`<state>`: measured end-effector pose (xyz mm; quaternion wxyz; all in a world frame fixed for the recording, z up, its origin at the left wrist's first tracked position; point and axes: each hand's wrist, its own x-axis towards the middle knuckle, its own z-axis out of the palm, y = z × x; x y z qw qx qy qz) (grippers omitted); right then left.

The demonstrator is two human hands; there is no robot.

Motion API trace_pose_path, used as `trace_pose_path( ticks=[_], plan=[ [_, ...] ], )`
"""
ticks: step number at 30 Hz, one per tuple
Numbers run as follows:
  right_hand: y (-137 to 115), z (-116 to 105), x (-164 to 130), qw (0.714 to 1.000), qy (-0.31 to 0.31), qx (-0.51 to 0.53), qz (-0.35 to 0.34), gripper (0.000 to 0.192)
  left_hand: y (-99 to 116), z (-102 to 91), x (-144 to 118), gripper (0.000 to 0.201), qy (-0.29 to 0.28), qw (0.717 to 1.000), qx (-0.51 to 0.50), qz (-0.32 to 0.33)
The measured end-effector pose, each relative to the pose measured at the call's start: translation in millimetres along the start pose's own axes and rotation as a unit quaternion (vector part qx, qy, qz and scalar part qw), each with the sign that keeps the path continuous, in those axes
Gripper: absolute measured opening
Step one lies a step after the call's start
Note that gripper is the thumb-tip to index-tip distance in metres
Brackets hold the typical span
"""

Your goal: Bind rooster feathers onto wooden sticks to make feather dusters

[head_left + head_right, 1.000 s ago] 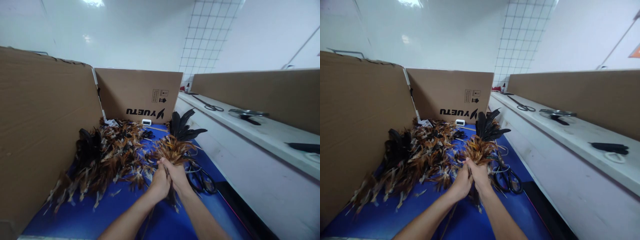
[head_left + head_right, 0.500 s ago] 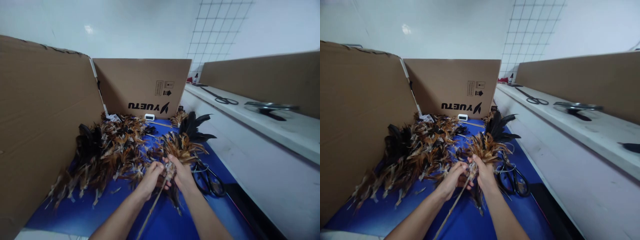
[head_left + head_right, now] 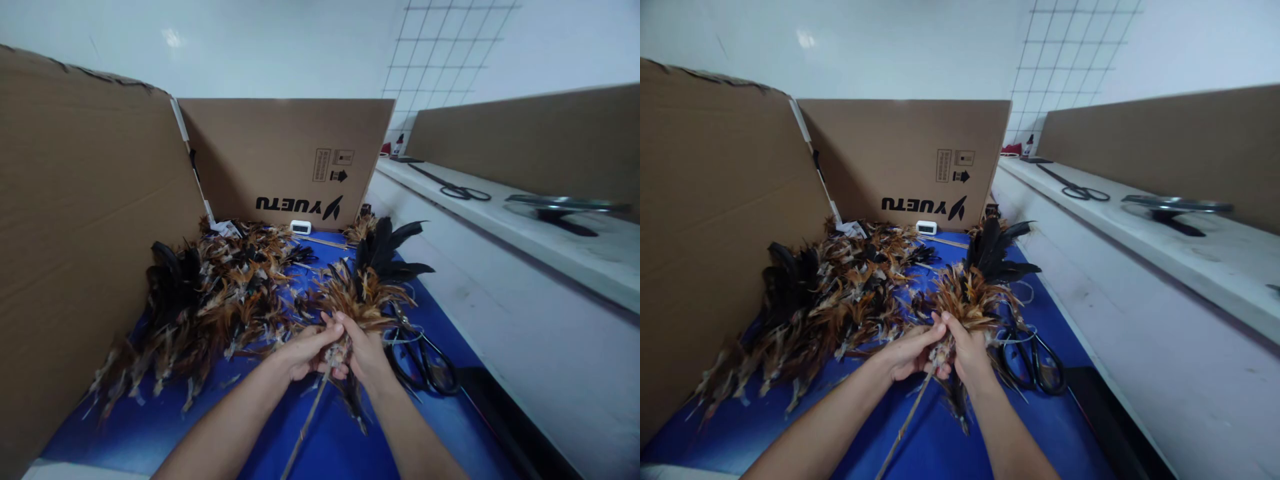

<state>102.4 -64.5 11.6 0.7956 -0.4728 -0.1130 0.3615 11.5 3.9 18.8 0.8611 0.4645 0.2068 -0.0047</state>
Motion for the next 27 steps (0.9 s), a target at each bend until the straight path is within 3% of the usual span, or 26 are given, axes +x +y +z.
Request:
trace_pose_path(
  ticks=[9,14,20,27],
  plan=[
    [-1.9,0.4,-9.0,0.988,-0.056,-0.128,0.059,0.031,-1.8,-10.3,3.9,0.042,-0.038,0.998,0.026,-0.036],
    [1.2,1.1,-11.4,0.988,-0.092,-0.116,0.041,0.024,-1.4,-6.4,-0.9,0.041,-0.059,0.998,0.009,-0.036],
    [4.9,-3.1,-10.2,0.986,-0.092,-0.13,0.045,0.024,-7.2,-5.6,-0.5,0.037,-0.073,0.996,-0.026,-0.036],
    [2.6,-2.8,-10.0,0.983,-0.119,-0.133,0.053,0.026,-3.7,-4.3,-3.5,0.025,-0.068,0.994,-0.03,-0.084]
  ],
)
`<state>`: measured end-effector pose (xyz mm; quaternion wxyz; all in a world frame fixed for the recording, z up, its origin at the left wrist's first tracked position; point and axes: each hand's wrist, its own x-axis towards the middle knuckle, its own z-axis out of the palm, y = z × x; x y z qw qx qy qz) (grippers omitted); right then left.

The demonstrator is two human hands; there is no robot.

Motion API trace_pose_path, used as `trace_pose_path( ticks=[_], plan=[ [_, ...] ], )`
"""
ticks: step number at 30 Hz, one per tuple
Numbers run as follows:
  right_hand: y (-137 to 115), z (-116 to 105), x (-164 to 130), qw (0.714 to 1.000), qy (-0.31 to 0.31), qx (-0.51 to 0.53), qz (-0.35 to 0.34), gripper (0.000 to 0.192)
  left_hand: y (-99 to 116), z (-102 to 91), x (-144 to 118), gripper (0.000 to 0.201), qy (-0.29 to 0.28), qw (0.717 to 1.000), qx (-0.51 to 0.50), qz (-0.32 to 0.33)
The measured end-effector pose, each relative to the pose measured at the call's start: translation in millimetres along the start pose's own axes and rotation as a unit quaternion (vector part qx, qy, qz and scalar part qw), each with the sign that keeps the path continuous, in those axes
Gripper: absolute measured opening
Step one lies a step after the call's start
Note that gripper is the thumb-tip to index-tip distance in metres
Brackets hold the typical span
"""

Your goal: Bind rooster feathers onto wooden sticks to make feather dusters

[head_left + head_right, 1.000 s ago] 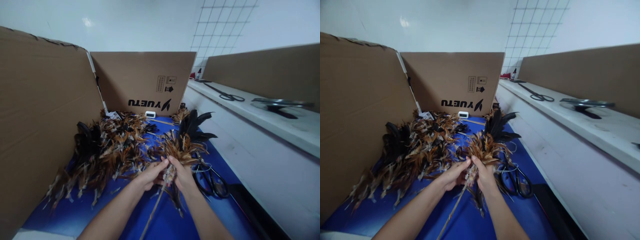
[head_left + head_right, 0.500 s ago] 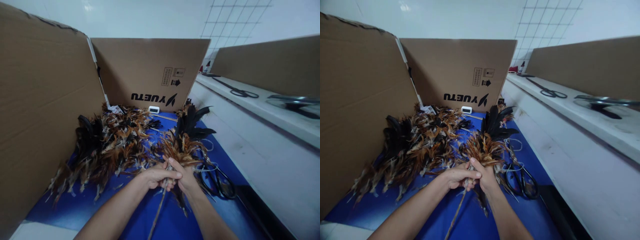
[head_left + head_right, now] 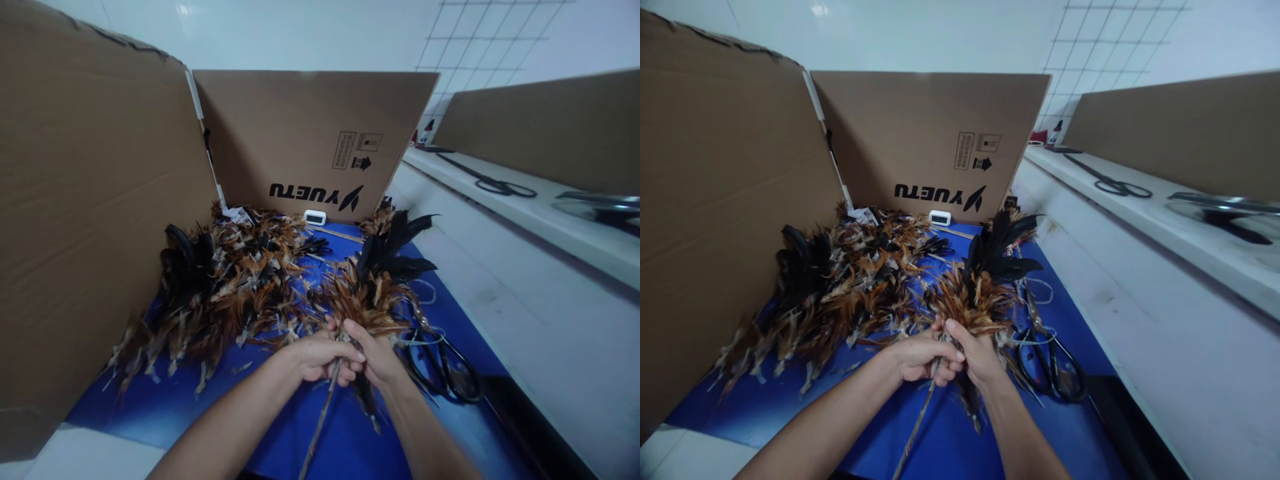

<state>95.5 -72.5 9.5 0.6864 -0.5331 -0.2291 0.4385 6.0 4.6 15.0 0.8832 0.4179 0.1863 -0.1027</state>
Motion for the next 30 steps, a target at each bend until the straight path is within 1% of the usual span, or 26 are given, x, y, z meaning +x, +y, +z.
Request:
trace_pose_path(
  ticks=[3,4,6,10,14,17,21,26,28,30],
  plan=[
    [-1.4,0.7,-0.1,1.0,-0.003,0.004,0.003,0.026,3.0,2.6,-4.9,0.036,-0.044,0.999,-0.003,-0.003],
    [-1.6,0.4,0.0,1.0,-0.004,0.002,0.004,0.026,3.5,3.2,-6.0,0.039,-0.051,0.999,-0.002,-0.002],
    [-1.2,-1.8,0.8,1.0,0.0,0.004,0.001,0.027,3.8,3.9,-7.4,0.041,-0.041,0.999,0.004,-0.003],
    [1.0,-12.0,6.0,0.999,0.038,0.033,-0.011,0.035,3.4,4.3,-9.1,0.041,-0.035,0.999,0.004,0.009],
    [-3.2,-21.6,12.7,0.997,0.029,0.069,-0.007,0.048,3.5,3.5,-12.5,0.041,-0.032,0.999,-0.002,0.026],
    [-10.9,-23.9,14.9,0.997,0.037,0.067,-0.019,0.054,3.9,1.5,-14.8,0.042,-0.034,0.999,0.0,0.033],
    [-16.5,-24.3,16.1,0.997,0.032,0.062,-0.017,0.052,5.5,-2.1,-17.0,0.04,-0.04,0.998,-0.01,0.045],
    [-11.6,-28.1,22.3,0.991,0.056,0.112,-0.05,0.03,9.6,-6.5,-21.8,0.038,-0.057,0.995,-0.034,0.074],
    [-8.2,-31.1,25.5,0.99,0.057,0.106,-0.071,0.032,11.7,-9.1,-24.4,0.038,-0.058,0.994,-0.038,0.086],
    [-4.2,-35.1,28.3,0.992,0.061,0.049,-0.1,0.041,14.3,-12.3,-26.9,0.038,-0.055,0.993,-0.04,0.098]
  ],
)
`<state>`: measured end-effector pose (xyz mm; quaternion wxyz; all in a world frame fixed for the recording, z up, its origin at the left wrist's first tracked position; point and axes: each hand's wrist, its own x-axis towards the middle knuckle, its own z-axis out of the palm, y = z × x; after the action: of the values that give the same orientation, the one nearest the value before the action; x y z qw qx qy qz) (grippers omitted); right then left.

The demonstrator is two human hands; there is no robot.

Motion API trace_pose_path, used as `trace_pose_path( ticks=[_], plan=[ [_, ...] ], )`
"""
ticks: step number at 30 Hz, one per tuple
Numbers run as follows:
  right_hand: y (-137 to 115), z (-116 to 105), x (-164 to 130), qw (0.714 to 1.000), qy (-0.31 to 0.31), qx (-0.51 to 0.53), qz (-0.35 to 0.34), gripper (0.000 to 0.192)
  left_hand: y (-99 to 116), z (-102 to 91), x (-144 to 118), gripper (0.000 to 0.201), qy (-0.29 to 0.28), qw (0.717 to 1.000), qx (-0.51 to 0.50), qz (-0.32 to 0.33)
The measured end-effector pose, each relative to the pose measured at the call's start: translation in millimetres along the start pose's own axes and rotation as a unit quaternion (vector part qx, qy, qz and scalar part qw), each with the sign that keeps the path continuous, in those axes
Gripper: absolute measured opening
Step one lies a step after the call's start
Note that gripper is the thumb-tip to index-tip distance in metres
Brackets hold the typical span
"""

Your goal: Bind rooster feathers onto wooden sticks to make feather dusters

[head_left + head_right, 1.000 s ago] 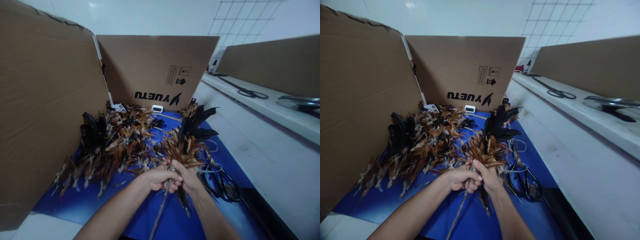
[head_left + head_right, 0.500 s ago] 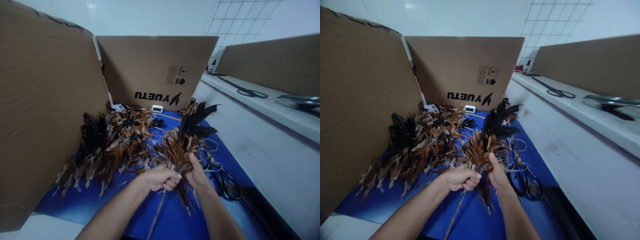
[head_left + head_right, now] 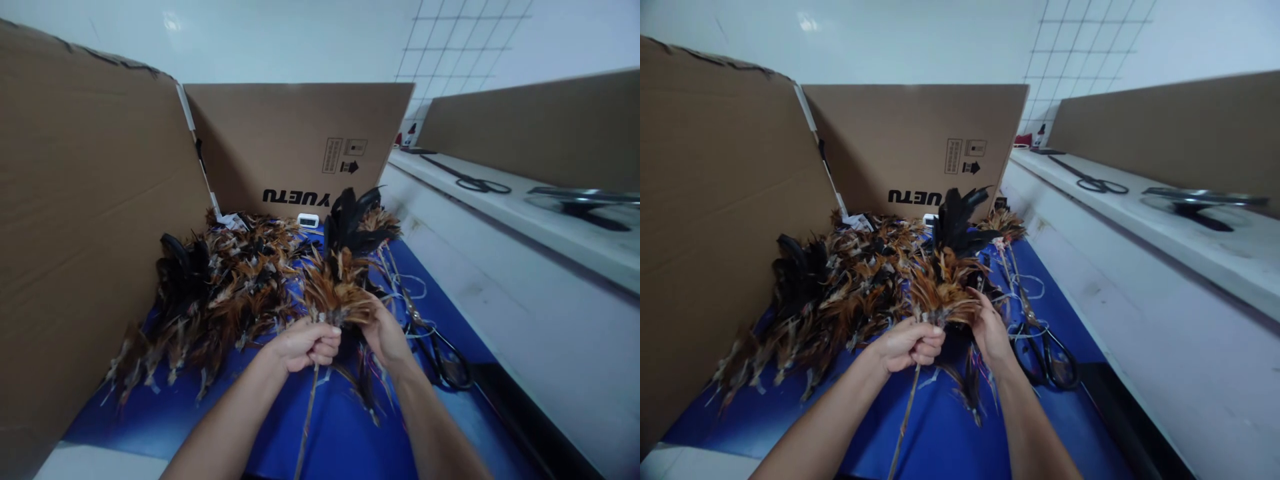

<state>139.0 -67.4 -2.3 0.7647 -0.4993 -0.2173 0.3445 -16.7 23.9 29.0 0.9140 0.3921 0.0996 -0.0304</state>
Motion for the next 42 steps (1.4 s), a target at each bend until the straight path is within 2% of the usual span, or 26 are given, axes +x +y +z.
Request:
trace_pose_path(
  ticks=[2,4,6,9,12,18,23,29,34,37,39,42],
  plan=[
    [4.2,-4.8,1.9,0.993,0.002,-0.105,-0.046,0.051,3.4,-2.8,-1.9,0.038,0.004,1.0,-0.003,0.014],
    [7.6,-9.1,2.7,0.967,0.011,-0.232,-0.103,0.056,6.9,-5.0,-3.6,0.037,0.013,1.0,-0.007,0.024],
    [9.1,-11.4,2.4,0.923,0.018,-0.348,-0.166,0.048,10.3,-6.4,-5.2,0.036,0.02,0.999,-0.009,0.029],
    [7.1,-11.2,0.6,0.846,0.019,-0.469,-0.252,0.025,15.1,-8.1,-7.5,0.033,0.023,0.999,-0.014,0.042],
    [3.6,-11.9,-0.1,0.805,0.028,-0.52,-0.284,0.021,19.4,-11.1,-9.6,0.034,0.026,0.998,-0.018,0.051],
    [2.8,-26.5,4.2,0.771,0.093,-0.573,-0.261,0.026,26.2,-19.2,-14.7,0.033,0.039,0.995,-0.043,0.083],
    [-0.6,-38.3,7.0,0.742,0.16,-0.612,-0.22,0.022,32.7,-21.6,-21.2,0.033,0.056,0.991,-0.064,0.1],
    [-12.5,-47.8,8.8,0.674,0.246,-0.682,-0.138,0.02,42.3,-24.4,-30.1,0.033,0.068,0.987,-0.069,0.128],
    [-25.0,-53.4,9.5,0.652,0.292,-0.691,-0.108,0.022,46.2,-27.4,-34.8,0.032,0.067,0.985,-0.075,0.142],
    [-27.6,-54.9,8.6,0.636,0.289,-0.709,-0.092,0.022,46.8,-27.8,-34.8,0.032,0.069,0.984,-0.078,0.144],
    [-26.9,-55.3,6.8,0.63,0.256,-0.728,-0.085,0.022,46.6,-27.7,-34.3,0.032,0.07,0.984,-0.077,0.143],
    [-26.1,-50.9,1.2,0.612,0.204,-0.75,-0.148,0.019,45.3,-27.9,-33.5,0.032,0.072,0.984,-0.07,0.145]
  ],
)
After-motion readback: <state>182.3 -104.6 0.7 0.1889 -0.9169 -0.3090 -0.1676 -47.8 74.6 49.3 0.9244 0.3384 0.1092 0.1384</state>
